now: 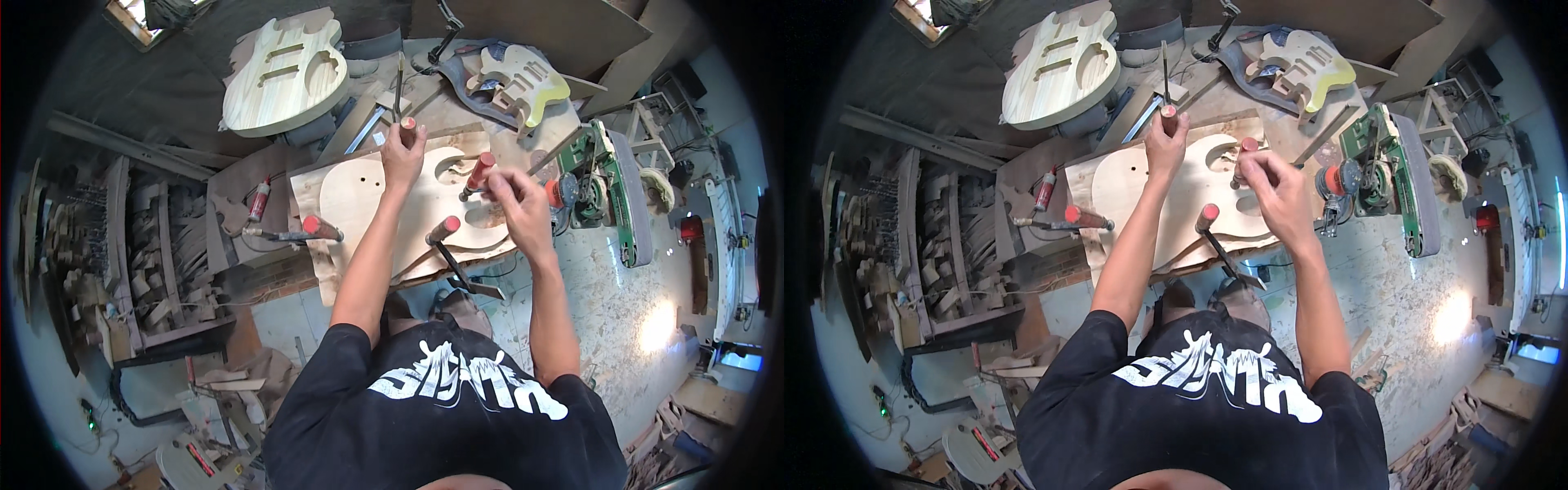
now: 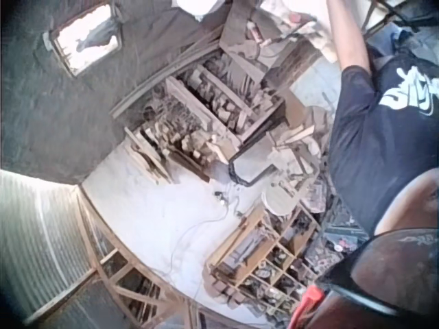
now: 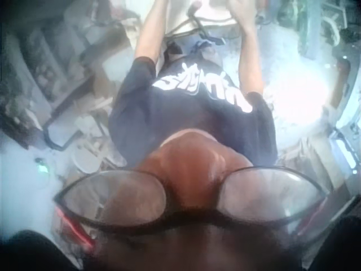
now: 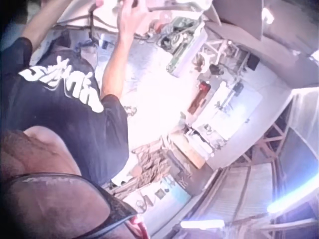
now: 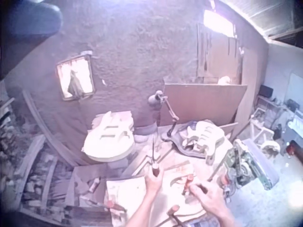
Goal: The person uses a chisel and a mallet to carve and refine the contours of a wooden electric guitar body that is secured to a workbench with clamps. They walk over to a shelf to retrieve a larger clamp, then continue carving and shaping the wood by hand.
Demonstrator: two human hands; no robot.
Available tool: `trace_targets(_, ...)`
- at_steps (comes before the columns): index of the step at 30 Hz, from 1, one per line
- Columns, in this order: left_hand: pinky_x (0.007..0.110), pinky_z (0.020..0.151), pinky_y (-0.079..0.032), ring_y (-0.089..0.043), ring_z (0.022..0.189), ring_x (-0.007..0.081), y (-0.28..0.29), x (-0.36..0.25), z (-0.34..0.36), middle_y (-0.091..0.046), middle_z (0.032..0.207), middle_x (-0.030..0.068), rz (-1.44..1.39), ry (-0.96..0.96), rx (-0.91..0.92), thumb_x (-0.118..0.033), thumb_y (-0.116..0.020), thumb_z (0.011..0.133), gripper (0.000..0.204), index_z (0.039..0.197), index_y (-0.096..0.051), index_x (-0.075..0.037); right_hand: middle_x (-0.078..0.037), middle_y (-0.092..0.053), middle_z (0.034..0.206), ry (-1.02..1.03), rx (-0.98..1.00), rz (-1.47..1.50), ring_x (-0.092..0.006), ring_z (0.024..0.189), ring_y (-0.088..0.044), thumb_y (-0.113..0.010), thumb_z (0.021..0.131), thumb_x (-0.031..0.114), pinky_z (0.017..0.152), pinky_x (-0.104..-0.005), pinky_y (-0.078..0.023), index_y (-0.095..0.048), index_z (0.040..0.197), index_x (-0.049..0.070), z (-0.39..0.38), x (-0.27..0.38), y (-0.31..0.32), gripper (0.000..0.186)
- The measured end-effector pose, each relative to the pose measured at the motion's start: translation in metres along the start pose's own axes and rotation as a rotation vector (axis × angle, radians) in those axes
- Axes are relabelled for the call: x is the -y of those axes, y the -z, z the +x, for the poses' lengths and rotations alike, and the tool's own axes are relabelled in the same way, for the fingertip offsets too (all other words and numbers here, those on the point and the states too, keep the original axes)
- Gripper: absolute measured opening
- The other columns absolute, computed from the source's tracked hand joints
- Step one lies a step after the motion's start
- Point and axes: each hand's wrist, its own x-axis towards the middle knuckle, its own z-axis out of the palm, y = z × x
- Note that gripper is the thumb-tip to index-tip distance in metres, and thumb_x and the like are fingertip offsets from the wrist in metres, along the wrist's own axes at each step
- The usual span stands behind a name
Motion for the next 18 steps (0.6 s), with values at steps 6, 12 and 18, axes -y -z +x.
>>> trace_targets(6, 0.04, 0.058, -0.044, -0.052, 0.054, 0.0268, -0.019, 0.018, 0.009, -0.058, 0.061, 0.0139, -0.012, -0.052, -0.129, -0.036, -0.073, 0.091, 0.039, 0.078, -0.059, -0.002, -0.019, -0.067, 0.118, 0.243, 0.1, -0.446, -0.0226, 0.1, -0.066, -0.063, 0.099, 0.031, 0.088, -0.0339, -0.052, -0.046, 0.143, 0.005, 0.143, 0.04, -0.047, 0.055)
trace_targets(12, 0.035, 0.05, -0.042, -0.05, 0.045, 0.0188, -0.028, 0.026, 0.012, -0.057, 0.054, 0.0133, -0.038, -0.117, -0.144, -0.013, -0.076, 0.085, 0.028, 0.069, -0.056, 0.0, -0.033, -0.063, 0.118, 0.314, 0.212, -0.773, -0.0449, 0.104, -0.066, -0.057, 0.099, 0.035, 0.09, -0.0477, -0.05, -0.045, 0.135, -0.005, 0.253, -0.043, -0.108, 0.056)
trace_targets(18, 0.028, 0.046, -0.032, -0.044, 0.046, 0.0082, 0.004, 0.042, 0.033, -0.052, 0.054, -0.0011, -0.32, 0.1, 0.394, -0.009, -0.078, 0.073, 0.029, 0.062, -0.052, -0.005, -0.031, -0.067, 0.088, 0.212, 0.243, -0.598, -0.0499, 0.091, -0.065, -0.051, 0.099, 0.024, 0.082, -0.0535, -0.049, -0.052, 0.107, -0.004, 0.259, -0.054, -0.119, 0.029)
